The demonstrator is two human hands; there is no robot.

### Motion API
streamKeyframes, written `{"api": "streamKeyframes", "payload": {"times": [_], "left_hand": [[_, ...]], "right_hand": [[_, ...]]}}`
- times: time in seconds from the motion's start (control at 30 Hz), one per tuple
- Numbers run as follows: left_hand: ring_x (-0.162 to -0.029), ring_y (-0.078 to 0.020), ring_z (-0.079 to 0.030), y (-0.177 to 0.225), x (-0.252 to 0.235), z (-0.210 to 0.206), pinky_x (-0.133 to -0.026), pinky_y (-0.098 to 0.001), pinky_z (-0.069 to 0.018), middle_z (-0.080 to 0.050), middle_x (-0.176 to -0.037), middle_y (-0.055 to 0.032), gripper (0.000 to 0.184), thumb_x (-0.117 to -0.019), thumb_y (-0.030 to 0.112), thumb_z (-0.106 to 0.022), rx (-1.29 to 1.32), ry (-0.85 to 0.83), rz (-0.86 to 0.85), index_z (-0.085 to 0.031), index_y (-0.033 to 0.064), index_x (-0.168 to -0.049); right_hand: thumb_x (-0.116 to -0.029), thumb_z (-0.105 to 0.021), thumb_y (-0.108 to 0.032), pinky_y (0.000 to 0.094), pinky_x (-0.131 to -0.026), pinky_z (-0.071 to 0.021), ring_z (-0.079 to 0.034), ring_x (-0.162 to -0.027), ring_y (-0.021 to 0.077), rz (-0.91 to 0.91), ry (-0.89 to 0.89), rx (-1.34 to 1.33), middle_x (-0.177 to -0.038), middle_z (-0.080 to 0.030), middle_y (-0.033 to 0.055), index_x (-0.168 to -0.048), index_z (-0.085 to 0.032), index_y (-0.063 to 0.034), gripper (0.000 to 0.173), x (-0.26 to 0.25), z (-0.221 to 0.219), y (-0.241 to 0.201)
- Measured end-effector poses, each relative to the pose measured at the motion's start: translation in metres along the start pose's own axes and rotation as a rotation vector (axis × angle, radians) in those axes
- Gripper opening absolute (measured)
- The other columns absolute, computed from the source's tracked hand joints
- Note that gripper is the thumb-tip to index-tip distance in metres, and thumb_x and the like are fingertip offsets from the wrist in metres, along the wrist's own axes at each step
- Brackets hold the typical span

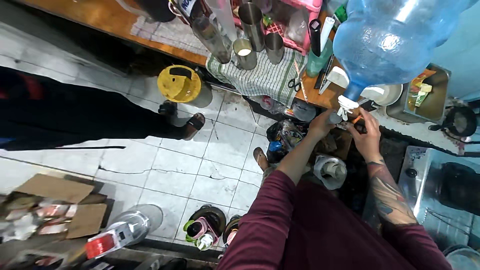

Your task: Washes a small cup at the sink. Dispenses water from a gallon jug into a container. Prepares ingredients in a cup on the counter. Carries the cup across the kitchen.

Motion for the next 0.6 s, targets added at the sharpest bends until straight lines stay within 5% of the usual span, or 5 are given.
{"api": "streamKeyframes", "payload": {"times": [0.23,0.43,0.6], "left_hand": [[-0.125,-0.0313,-0.063,0.002,-0.008,0.002,-0.105,-0.0587,-0.0504,-0.063,-0.139,-0.0111,0.065,-0.0897,0.019,-0.079,0.015,-0.027,-0.005,-0.051,0.0209,-0.149],[-0.123,-0.0311,-0.064,-0.001,-0.012,0.004,-0.104,-0.0572,-0.0512,-0.063,-0.137,-0.0128,0.064,-0.0896,0.016,-0.079,0.051,-0.035,-0.016,-0.052,0.0185,-0.148],[-0.121,-0.0317,-0.064,0.001,-0.007,0.011,-0.103,-0.0556,-0.0520,-0.063,-0.136,-0.0147,0.062,-0.0898,0.013,-0.079,0.065,-0.071,0.005,-0.053,0.0165,-0.146]], "right_hand": [[-0.0963,-0.072,-0.034,0.0384,-0.095,-0.0591,-0.069,-0.109,0.0184,-0.419,-0.196,-0.225,-0.138,-0.063,0.0106,-0.152,-0.048,-0.0102,0.065,0.105,-0.040,0.062],[-0.0966,-0.071,-0.034,0.0378,-0.089,-0.0602,-0.071,-0.101,0.0177,-0.618,-0.362,-0.267,-0.135,-0.065,0.0098,-0.152,-0.048,-0.0108,0.065,0.183,-0.058,0.081],[-0.0986,-0.068,-0.029,0.0420,-0.089,-0.0597,-0.071,-0.100,0.0207,-0.662,-0.402,-0.299,-0.133,-0.066,0.0094,-0.154,-0.046,-0.0137,0.062,0.199,-0.066,0.084]]}}
Point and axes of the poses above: each hand's wrist, its own x-axis away from the middle knuckle, its own z-axis out of the back of the hand, y = z × x, the point moved 4 cm from there along -x, towards the middle knuckle
